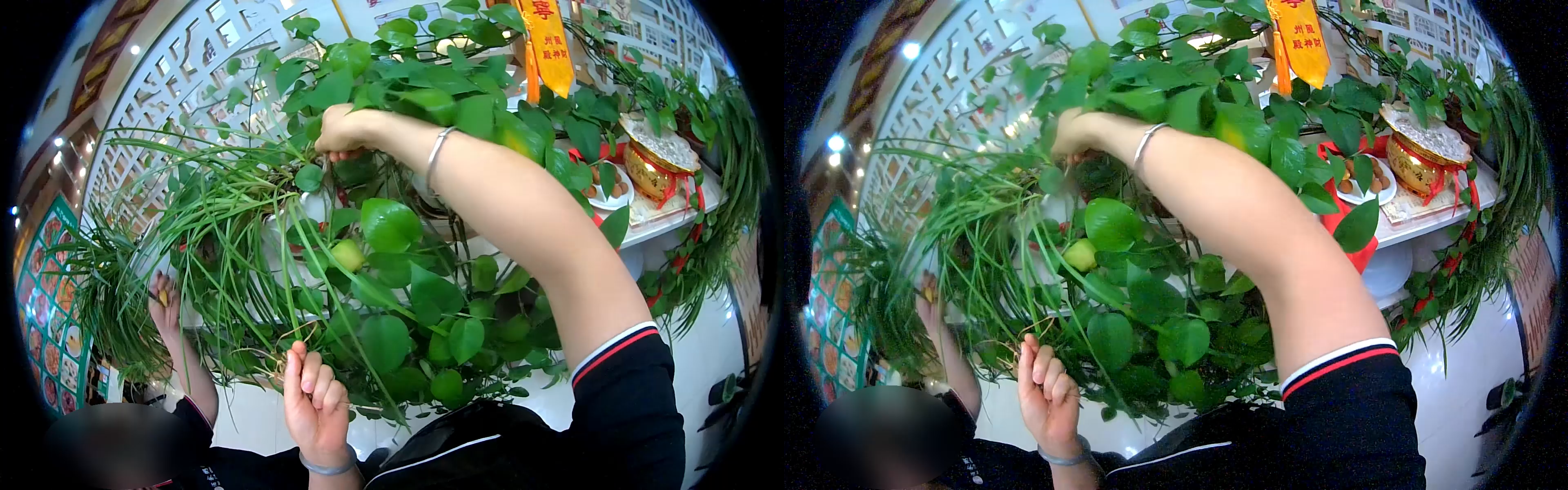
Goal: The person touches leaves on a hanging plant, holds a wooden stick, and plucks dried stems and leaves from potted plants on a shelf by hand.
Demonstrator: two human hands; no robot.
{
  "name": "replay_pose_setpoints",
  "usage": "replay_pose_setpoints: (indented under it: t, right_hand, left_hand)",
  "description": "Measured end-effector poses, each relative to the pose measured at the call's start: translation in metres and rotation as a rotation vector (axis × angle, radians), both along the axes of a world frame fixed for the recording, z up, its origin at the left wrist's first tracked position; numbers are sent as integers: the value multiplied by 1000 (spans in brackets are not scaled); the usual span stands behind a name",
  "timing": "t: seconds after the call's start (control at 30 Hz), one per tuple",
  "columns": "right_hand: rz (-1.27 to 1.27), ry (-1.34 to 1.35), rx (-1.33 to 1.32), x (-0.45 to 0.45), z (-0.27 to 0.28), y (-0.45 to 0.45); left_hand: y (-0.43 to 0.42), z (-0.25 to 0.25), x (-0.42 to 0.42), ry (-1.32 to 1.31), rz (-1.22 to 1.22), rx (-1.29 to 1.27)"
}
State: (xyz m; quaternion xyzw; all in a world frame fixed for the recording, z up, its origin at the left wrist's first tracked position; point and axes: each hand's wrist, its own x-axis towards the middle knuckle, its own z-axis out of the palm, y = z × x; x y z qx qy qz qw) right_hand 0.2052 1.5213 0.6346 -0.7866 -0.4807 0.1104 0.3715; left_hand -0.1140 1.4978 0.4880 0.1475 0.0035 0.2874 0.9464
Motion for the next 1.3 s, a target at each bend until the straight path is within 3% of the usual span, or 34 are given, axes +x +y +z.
replay_pose_setpoints:
  t: [0.07, 0.23, 0.33, 0.4, 0.5, 0.53, 0.63, 0.73, 0.8, 0.9, 1.0, 1.1, 1.13, 1.2, 1.27, 1.3]
  right_hand:
    - [15, 83, 90, -6, 9, -14]
    - [137, -65, 262, -39, 34, -57]
    - [277, -296, 346, -81, 50, -82]
    - [350, -437, 268, -117, 65, -102]
    - [538, -348, 269, -161, 66, -116]
    - [506, -397, 216, -175, 64, -115]
    - [576, -361, 185, -192, 38, -95]
    - [513, -283, 272, -200, 8, -85]
    - [446, -446, 299, -204, -10, -84]
    - [436, -600, 333, -205, -27, -85]
    - [452, -689, 355, -206, -39, -89]
    - [548, -796, 425, -213, -56, -88]
    - [523, -898, 421, -220, -63, -89]
    - [510, -1028, 365, -229, -69, -92]
    - [529, -1117, 267, -233, -71, -92]
    - [586, -1033, 184, -232, -67, -93]
  left_hand:
    - [-1, 1, 2, 16, -9, 35]
    - [-6, 16, 10, 11, 6, 120]
    - [-1, 32, 14, -23, 145, 318]
    - [8, 40, 15, -41, 275, 507]
    - [6, 55, 19, -24, 518, 872]
    - [3, 59, 20, -17, 518, 888]
    - [9, 48, 13, -178, 318, 788]
    - [7, 32, -3, -32, 188, 716]
    - [2, 28, -8, 83, 128, 668]
    - [-1, 22, -13, 68, 18, 229]
    - [6, 8, -12, -148, -91, 164]
    - [4, 2, -12, -209, -46, 137]
    - [1, 2, -13, -143, 3, 172]
    - [-26, 41, 0, 225, 233, -28]
    - [-24, 38, -1, 251, 250, 25]
    - [-23, 36, -2, 265, 259, 51]
